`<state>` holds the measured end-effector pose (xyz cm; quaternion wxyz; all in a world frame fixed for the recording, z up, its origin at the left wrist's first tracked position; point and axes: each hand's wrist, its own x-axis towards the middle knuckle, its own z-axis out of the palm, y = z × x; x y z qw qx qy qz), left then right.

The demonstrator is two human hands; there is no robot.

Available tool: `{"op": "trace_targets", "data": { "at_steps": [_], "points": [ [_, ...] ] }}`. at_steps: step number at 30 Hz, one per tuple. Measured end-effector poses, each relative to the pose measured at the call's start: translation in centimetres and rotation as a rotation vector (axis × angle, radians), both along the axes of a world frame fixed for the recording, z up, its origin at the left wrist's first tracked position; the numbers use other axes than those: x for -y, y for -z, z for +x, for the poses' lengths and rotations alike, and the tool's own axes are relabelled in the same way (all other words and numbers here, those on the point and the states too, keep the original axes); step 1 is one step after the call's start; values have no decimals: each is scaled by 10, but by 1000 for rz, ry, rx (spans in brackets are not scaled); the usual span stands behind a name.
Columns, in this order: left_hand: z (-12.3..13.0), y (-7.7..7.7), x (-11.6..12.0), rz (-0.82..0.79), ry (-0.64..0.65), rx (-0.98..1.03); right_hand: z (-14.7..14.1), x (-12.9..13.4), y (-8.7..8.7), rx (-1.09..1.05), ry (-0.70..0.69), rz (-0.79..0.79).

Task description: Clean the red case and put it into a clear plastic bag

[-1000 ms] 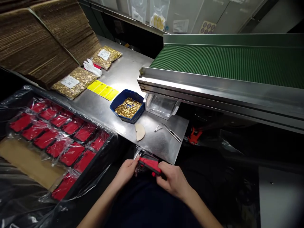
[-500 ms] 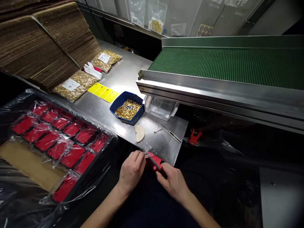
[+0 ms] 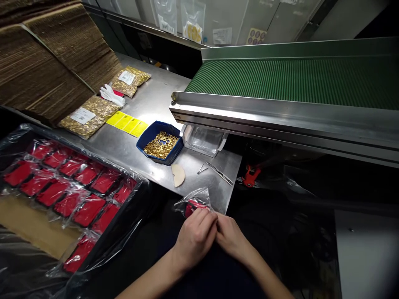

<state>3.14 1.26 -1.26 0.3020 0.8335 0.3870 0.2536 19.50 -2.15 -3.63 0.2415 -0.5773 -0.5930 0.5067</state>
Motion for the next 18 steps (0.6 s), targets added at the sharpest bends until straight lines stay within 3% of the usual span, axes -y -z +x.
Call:
{"op": "trace_targets", "data": {
  "at_steps": [6,10,14,18],
  "points": [
    [-2,2,-2,12,-91,-286,7,4,10,-131,399,-73],
    [-1,11,-10,-111,-90,-342,12,3,11,-183,426,-63],
    [-4,24,-13,-101,-57,-511,20,5,8,-139,437,-114],
    [-2,26,-1,-87,1,-520,12,10,5,-79,605,-133]
  ]
}}
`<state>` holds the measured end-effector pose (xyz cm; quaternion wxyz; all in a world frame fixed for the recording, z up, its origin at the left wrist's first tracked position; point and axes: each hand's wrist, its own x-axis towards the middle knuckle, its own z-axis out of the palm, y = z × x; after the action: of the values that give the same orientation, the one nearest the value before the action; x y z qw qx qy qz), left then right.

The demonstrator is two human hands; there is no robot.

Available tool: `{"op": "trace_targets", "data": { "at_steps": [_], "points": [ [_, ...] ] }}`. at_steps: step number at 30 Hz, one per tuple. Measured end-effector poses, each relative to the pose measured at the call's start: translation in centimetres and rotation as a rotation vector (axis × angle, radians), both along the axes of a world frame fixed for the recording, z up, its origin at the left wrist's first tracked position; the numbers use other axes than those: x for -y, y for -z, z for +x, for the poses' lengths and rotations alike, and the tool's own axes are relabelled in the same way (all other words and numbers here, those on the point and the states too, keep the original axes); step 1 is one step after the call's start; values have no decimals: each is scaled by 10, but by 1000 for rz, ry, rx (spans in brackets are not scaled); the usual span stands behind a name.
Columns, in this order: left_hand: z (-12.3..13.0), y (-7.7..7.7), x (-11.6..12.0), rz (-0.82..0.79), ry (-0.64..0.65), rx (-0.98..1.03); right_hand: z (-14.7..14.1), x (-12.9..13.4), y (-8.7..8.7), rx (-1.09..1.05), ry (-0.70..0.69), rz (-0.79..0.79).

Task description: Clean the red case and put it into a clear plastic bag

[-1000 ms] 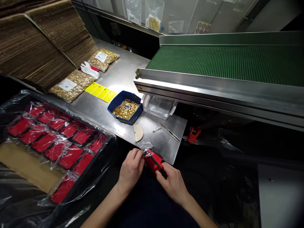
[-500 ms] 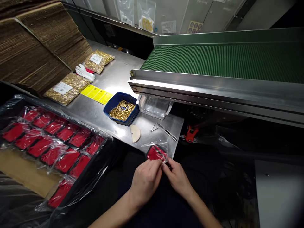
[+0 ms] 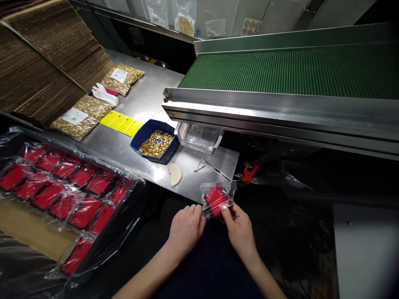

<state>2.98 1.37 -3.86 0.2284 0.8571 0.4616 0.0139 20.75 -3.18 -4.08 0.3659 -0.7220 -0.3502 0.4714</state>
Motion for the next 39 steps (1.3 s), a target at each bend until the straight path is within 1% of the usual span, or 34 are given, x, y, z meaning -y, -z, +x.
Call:
{"op": "trace_targets", "data": {
  "at_steps": [2,4,5,7,10,12,15,17,18,19,20,21,22,23,24,25,26,27,28,29,30,31,32,34,36,37,39],
  "points": [
    [4,-4,9,-30,102,52,-7,1,-1,15,58,14],
    [8,-9,16,-56,195,105,-11,1,-1,-14,74,8],
    [9,-11,18,-65,222,122,-11,2,0,-40,78,-4],
    [9,-13,19,-77,232,135,-10,3,2,-118,99,-20],
    [8,-13,18,-96,203,140,-7,5,4,-241,171,11],
    [9,-13,18,-86,244,180,-8,6,4,-278,188,21],
    [10,-21,17,19,398,314,-10,5,3,-336,143,-53],
    [6,-30,10,72,477,406,-10,4,1,-486,112,-144],
    [2,-34,6,69,493,445,-9,3,1,-570,105,-185],
    [-2,-36,0,36,482,476,-8,3,0,-643,109,-224],
    [-6,-37,-5,-32,435,506,-6,4,0,-698,119,-262],
    [-10,-36,-11,-148,358,540,-4,4,-1,-732,131,-295],
    [-14,-32,-15,-318,272,581,-2,3,-2,-758,136,-318],
    [-17,-25,-19,-535,180,635,1,3,-3,-782,122,-339],
    [-19,-16,-21,-773,84,705,4,2,-6,-799,80,-351],
    [-21,-6,-22,-998,-12,790,8,0,-9,-805,5,-346],
    [-23,5,-21,-1188,-109,885,12,-2,-13,-795,-103,-326],
    [-24,15,-20,-1326,-210,972,16,-4,-16,-773,-230,-295],
    [-25,25,-17,-1406,-309,1045,20,-6,-20,-736,-367,-257],
    [-26,32,-15,-1447,-395,1095,23,-8,-23,-688,-494,-213],
    [-26,38,-13,-1469,-454,1122,25,-9,-25,-638,-593,-175],
    [-27,42,-11,-1485,-481,1135,26,-10,-25,-598,-664,-154],
    [-27,45,-9,-1491,-486,1140,26,-11,-25,-565,-705,-145],
    [-26,46,-8,-1493,-472,1138,24,-13,-21,-535,-732,-135],
    [-26,45,-9,-1479,-454,1134,22,-15,-17,-552,-738,-108],
    [-27,44,-9,-1470,-441,1131,22,-16,-14,-557,-725,-86],
    [-29,43,-12,-1468,-395,1113,24,-19,-11,-550,-649,-50]
  ]
}}
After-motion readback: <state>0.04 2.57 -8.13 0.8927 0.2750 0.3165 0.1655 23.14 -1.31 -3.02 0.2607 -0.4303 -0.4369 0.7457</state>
